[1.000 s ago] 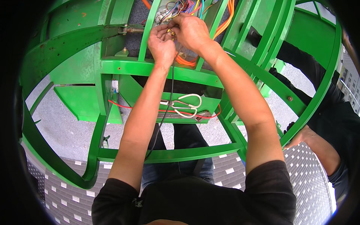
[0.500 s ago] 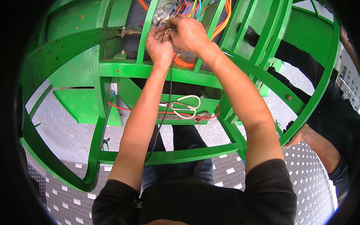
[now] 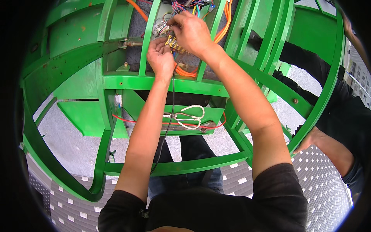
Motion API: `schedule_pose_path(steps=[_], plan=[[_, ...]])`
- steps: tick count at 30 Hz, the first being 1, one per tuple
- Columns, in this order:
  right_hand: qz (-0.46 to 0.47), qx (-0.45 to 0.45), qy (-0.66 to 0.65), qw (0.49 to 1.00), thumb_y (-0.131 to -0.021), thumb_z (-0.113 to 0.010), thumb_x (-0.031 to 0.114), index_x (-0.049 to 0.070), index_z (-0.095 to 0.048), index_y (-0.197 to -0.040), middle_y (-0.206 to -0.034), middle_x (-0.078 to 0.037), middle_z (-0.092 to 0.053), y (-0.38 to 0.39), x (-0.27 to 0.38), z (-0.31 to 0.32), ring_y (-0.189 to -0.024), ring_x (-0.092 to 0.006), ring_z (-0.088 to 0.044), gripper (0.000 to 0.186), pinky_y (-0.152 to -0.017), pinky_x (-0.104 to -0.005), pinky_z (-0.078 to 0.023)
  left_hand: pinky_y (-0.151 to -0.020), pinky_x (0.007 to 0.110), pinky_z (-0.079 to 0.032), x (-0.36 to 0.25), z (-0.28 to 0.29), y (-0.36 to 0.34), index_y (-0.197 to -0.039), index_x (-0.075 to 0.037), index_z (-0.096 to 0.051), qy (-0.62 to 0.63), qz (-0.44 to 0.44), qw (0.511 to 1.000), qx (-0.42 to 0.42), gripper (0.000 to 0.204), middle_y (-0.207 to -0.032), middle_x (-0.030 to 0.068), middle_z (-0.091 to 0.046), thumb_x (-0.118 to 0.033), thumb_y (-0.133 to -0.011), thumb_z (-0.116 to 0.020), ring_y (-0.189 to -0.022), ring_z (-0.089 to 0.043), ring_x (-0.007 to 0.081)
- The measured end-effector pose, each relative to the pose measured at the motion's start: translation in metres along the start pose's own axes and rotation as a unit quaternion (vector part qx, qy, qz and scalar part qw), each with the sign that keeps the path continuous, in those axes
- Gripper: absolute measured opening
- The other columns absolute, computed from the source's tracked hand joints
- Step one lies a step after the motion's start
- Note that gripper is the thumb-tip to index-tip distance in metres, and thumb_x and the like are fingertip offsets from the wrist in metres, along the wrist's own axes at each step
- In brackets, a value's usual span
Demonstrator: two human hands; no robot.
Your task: The person works on the electrical wiring of a green metal vehicle frame. They use pliers to strip wire insulation and a screwdriver to tighten connections in a terminal block. The person handles multiple colored wires and secures them within the vehicle's electrical system.
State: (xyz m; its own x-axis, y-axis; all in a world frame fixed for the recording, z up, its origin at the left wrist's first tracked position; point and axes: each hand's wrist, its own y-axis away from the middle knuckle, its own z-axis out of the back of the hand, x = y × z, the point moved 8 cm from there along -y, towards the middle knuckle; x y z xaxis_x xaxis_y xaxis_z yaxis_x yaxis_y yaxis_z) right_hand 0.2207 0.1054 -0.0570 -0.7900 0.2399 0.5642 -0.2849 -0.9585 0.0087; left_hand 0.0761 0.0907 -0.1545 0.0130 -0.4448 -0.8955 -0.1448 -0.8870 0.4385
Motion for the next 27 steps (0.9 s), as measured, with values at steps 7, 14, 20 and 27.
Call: schedule_pose_path(steps=[7, 14, 20, 27], plan=[[-0.162, -0.134, 0.01, 0.977, -0.091, -0.066, 0.018, 0.002, -0.073, -0.105, -0.094, -0.025, -0.073, -0.104, -0.06, 0.051, -0.091, -0.039, -0.073, 0.023, -0.085, -0.0474, -0.057, -0.087, 0.03, -0.057, 0.001, -0.001, 0.0, -0.114, 0.01, -0.058, -0.001, 0.009, 1.0, 0.004, 0.029, -0.108, 0.0185, -0.068, 0.019, -0.088, -0.048, -0.097, -0.072, 0.0235], [-0.186, -0.125, 0.169, 0.96, -0.091, -0.068, 0.031, 0.008, -0.07, -0.115, -0.103, -0.022, -0.075, -0.153, -0.084, 0.034, -0.103, -0.0404, -0.071, 0.034, -0.093, -0.0496, -0.055, -0.087, 0.029, -0.057, 0.003, -0.001, -0.001, -0.114, 0.01, -0.058, 0.005, 0.016, 1.0, 0.009, 0.029, -0.109, 0.019, -0.068, 0.019, -0.088, -0.048, -0.099, -0.072, 0.0234], [-0.193, -0.101, 0.101, 0.971, -0.091, -0.071, 0.033, 0.005, -0.075, -0.106, -0.099, -0.02, -0.075, -0.139, -0.072, 0.046, -0.1, -0.0379, -0.072, 0.031, -0.09, -0.0465, -0.056, -0.087, 0.03, -0.057, 0.0, -0.001, 0.0, -0.115, 0.01, -0.058, 0.014, 0.016, 1.0, 0.008, 0.03, -0.109, 0.019, -0.068, 0.019, -0.088, -0.047, -0.099, -0.072, 0.0234], [0.086, 0.124, 0.044, 0.988, -0.092, -0.07, 0.022, 0.002, -0.073, -0.102, -0.091, -0.021, -0.073, -0.06, 0.001, 0.026, -0.087, -0.0366, -0.072, 0.023, -0.08, -0.0464, -0.056, -0.085, 0.03, -0.057, 0.001, -0.001, 0.0, -0.115, 0.01, -0.058, 0.011, 0.03, 0.999, 0.002, 0.028, -0.108, 0.019, -0.068, 0.017, -0.09, -0.049, -0.098, -0.072, 0.0232]])
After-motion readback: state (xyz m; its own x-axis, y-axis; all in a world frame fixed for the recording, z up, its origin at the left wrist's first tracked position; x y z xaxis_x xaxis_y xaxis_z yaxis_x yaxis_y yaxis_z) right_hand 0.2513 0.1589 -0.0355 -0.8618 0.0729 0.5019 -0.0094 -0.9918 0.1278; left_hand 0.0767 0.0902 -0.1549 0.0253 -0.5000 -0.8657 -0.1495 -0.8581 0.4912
